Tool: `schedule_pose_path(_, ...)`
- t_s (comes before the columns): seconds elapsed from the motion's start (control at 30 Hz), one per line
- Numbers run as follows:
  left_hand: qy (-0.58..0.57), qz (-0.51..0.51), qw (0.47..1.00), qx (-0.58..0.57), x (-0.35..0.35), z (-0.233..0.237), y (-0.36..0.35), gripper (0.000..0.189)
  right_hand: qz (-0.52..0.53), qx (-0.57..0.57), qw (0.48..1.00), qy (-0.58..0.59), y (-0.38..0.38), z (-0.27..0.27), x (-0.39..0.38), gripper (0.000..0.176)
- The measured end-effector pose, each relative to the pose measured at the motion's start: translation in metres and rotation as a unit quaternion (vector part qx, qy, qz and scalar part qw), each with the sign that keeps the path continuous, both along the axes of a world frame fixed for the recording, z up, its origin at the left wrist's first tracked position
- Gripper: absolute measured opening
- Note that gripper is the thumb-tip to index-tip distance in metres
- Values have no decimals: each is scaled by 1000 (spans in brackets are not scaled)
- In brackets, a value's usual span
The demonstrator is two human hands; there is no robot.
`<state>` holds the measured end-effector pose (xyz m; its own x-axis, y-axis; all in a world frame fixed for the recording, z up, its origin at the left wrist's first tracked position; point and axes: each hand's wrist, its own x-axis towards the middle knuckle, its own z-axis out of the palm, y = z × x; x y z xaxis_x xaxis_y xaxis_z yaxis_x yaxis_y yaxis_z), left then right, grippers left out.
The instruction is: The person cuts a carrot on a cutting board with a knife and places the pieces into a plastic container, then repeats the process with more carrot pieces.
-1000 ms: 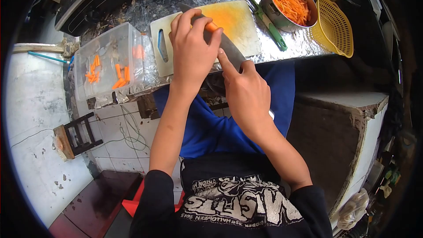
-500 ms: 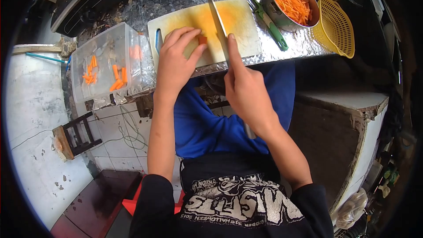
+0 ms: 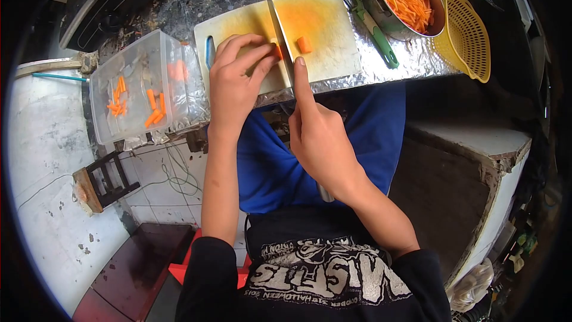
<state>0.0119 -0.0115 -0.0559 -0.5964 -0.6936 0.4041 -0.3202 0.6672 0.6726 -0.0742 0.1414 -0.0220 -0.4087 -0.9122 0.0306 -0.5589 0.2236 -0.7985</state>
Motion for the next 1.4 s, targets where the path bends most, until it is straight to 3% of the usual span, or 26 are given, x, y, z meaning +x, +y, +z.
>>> schedule_pose_path(0.5, -27, -7, 1000, 4, 1, 2, -2, 19, 22, 38, 999, 23, -23, 0, -10, 75)
schedule_pose_path(0.83, -12, 4, 1000, 19, 2, -1, -4, 18, 24, -41, 999, 4, -24, 2, -13, 75)
schedule_pose_path(1.4, -2, -15, 1000, 8, 5, -4, -5, 16, 34, 1, 999, 32, -30, 2, -12, 74)
